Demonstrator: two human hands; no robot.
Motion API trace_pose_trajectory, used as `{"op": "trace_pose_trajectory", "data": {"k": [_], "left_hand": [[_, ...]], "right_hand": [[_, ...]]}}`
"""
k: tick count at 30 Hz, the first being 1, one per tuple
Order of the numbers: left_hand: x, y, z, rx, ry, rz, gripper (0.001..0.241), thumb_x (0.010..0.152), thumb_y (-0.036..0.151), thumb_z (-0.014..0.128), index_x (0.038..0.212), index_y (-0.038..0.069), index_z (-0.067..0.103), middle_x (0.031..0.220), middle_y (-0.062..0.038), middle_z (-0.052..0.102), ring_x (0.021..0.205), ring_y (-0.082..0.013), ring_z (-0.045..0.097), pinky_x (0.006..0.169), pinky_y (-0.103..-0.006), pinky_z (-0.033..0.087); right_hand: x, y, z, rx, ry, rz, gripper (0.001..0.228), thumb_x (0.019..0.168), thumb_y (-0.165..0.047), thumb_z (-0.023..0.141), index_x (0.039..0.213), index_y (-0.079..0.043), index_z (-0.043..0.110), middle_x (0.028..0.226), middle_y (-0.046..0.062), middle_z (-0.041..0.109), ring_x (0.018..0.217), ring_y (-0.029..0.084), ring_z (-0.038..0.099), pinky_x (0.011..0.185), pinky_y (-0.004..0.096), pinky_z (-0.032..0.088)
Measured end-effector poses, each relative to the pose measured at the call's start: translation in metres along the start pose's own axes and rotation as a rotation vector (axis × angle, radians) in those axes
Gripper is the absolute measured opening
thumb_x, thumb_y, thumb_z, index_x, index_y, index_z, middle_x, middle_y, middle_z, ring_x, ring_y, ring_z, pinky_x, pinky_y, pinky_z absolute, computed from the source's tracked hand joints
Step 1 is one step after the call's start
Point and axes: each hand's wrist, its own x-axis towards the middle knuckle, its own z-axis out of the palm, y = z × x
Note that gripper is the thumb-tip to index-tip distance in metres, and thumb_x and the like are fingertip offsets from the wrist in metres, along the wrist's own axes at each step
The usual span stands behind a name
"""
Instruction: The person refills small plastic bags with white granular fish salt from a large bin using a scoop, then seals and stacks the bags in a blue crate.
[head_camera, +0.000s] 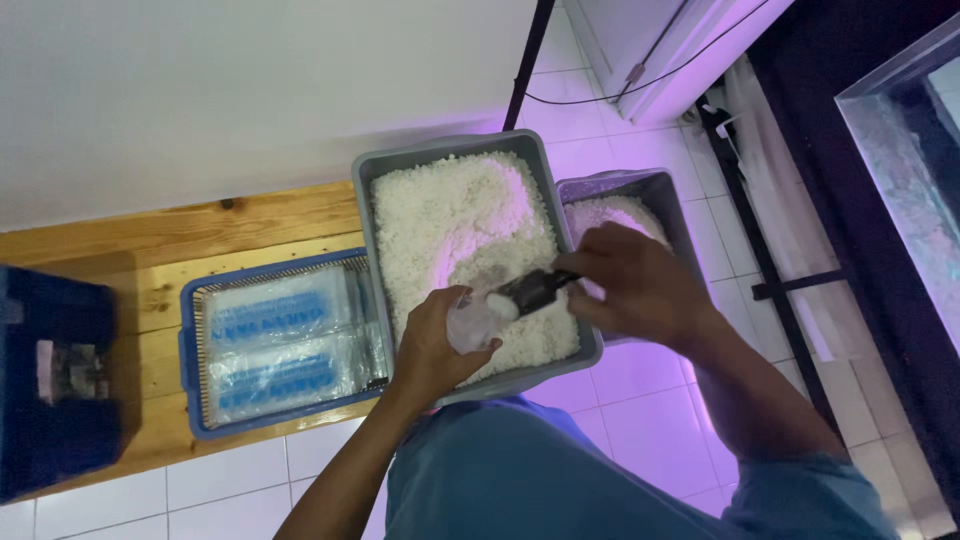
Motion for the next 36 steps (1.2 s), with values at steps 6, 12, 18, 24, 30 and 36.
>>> {"op": "trace_pose_trajectory", "data": {"k": [6, 12, 18, 24, 30, 36], "left_hand": [[0.004, 0.000, -0.002, -0.006, -0.001, 0.013, 0.073, 0.076, 0.017, 0.096, 0.135, -0.004, 0.058, 0.121, -0.028, 0.072, 0.115, -0.0514, 0.073, 0.097, -0.0642, 0.061], [0.004, -0.008, 0.002, -0.009, 0.033, -0.089, 0.079, 0.070, 0.020, 0.099, 0.135, -0.003, 0.060, 0.116, -0.028, 0.073, 0.111, -0.0525, 0.074, 0.096, -0.0638, 0.061], [-0.002, 0.000, -0.006, -0.024, 0.088, -0.118, 0.077, 0.072, 0.025, 0.098, 0.136, 0.001, 0.063, 0.117, -0.024, 0.074, 0.114, -0.0479, 0.075, 0.098, -0.0598, 0.060], [-0.005, -0.010, -0.004, -0.049, 0.126, -0.061, 0.075, 0.070, 0.022, 0.100, 0.132, 0.001, 0.064, 0.115, -0.023, 0.075, 0.108, -0.0457, 0.077, 0.095, -0.0569, 0.061], [-0.006, -0.012, 0.001, -0.019, 0.139, -0.008, 0.075, 0.069, 0.021, 0.101, 0.131, 0.001, 0.065, 0.117, -0.021, 0.075, 0.108, -0.0444, 0.077, 0.095, -0.0556, 0.061], [-0.004, -0.008, -0.003, -0.044, 0.087, -0.010, 0.076, 0.068, 0.021, 0.100, 0.132, -0.001, 0.064, 0.113, -0.024, 0.074, 0.106, -0.0485, 0.076, 0.091, -0.0578, 0.061]], "right_hand": [[0.017, -0.048, 0.039, -0.295, 0.039, -0.317, 0.018, 0.098, -0.020, 0.066, 0.105, -0.008, 0.078, 0.083, 0.006, 0.059, 0.075, 0.026, 0.060, 0.066, 0.041, 0.045], [-0.011, -0.016, 0.020, -0.368, 0.020, -0.045, 0.027, 0.093, -0.027, 0.069, 0.115, -0.014, 0.077, 0.085, 0.007, 0.064, 0.079, 0.030, 0.069, 0.065, 0.043, 0.054], [-0.067, 0.072, 0.121, -0.262, -0.428, 0.296, 0.027, 0.092, -0.033, 0.065, 0.104, -0.010, 0.074, 0.093, 0.012, 0.069, 0.091, 0.034, 0.071, 0.075, 0.047, 0.060], [-0.116, 0.053, 0.272, 0.040, -0.560, 0.434, 0.038, 0.101, -0.037, 0.061, 0.123, -0.009, 0.073, 0.112, 0.015, 0.070, 0.111, 0.037, 0.070, 0.091, 0.048, 0.055], [-0.116, 0.065, 0.249, 0.268, -0.484, 0.586, 0.039, 0.100, -0.034, 0.064, 0.127, -0.008, 0.076, 0.110, 0.020, 0.078, 0.112, 0.042, 0.075, 0.093, 0.053, 0.059], [-0.099, 0.080, 0.167, 0.346, -0.257, 0.556, 0.038, 0.092, -0.028, 0.071, 0.122, -0.006, 0.079, 0.106, 0.022, 0.079, 0.104, 0.046, 0.077, 0.093, 0.054, 0.061]]}}
